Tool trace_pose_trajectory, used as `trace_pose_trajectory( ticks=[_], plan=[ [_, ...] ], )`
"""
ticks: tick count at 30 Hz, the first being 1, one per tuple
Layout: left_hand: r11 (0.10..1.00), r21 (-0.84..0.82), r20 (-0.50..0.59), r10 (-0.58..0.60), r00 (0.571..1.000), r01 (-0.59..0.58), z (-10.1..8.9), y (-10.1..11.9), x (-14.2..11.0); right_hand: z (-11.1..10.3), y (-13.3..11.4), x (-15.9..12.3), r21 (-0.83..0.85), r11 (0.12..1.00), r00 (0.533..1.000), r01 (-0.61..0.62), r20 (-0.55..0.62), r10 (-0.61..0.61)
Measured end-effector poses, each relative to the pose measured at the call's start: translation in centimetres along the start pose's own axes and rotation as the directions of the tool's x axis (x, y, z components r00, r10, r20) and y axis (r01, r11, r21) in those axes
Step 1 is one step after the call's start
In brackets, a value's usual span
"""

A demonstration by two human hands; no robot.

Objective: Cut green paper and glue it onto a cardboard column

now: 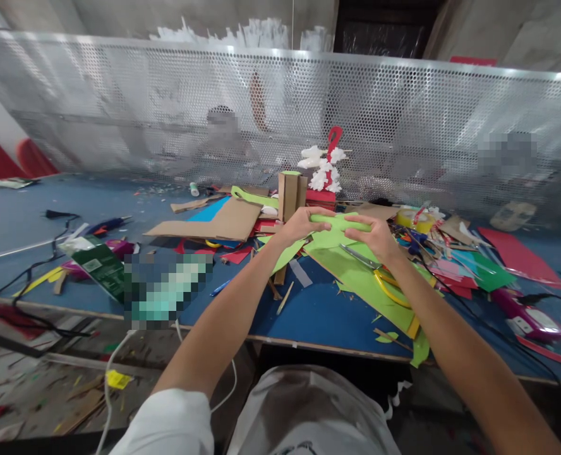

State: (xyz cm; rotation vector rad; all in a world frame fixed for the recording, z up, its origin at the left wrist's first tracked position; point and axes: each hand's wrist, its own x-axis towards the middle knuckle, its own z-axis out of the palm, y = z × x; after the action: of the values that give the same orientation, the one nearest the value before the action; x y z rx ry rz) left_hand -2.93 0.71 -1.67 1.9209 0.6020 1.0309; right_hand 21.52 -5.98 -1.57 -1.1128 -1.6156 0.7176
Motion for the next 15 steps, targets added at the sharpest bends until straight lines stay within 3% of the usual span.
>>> trace_pose_trajectory(
  ticks=[3,6,10,15],
  plan=[
    [0.985,0.166,0.027,0.045,0.999,-0.049,-0.2,-0.4,0.2,-0.3,-0.2,0.0,-0.130,0.991,0.999,0.037,-0.007,-0.039],
    [0.915,0.385,0.033,0.120,0.992,-0.124,-0.2,-1.0,0.3,-0.5,-0.2,0.0,-0.215,0.975,0.999,0.047,0.001,-0.048],
    [0.738,0.657,0.094,0.118,0.989,-0.151,0.5,-0.8,0.1,-0.2,-0.5,-0.3,-0.340,0.938,0.997,0.074,0.041,-0.064],
    [0.477,0.843,0.252,0.062,0.966,-0.251,2.2,1.7,-0.6,0.9,-1.3,-0.8,-0.386,0.908,0.985,0.165,0.117,-0.129]
  ],
)
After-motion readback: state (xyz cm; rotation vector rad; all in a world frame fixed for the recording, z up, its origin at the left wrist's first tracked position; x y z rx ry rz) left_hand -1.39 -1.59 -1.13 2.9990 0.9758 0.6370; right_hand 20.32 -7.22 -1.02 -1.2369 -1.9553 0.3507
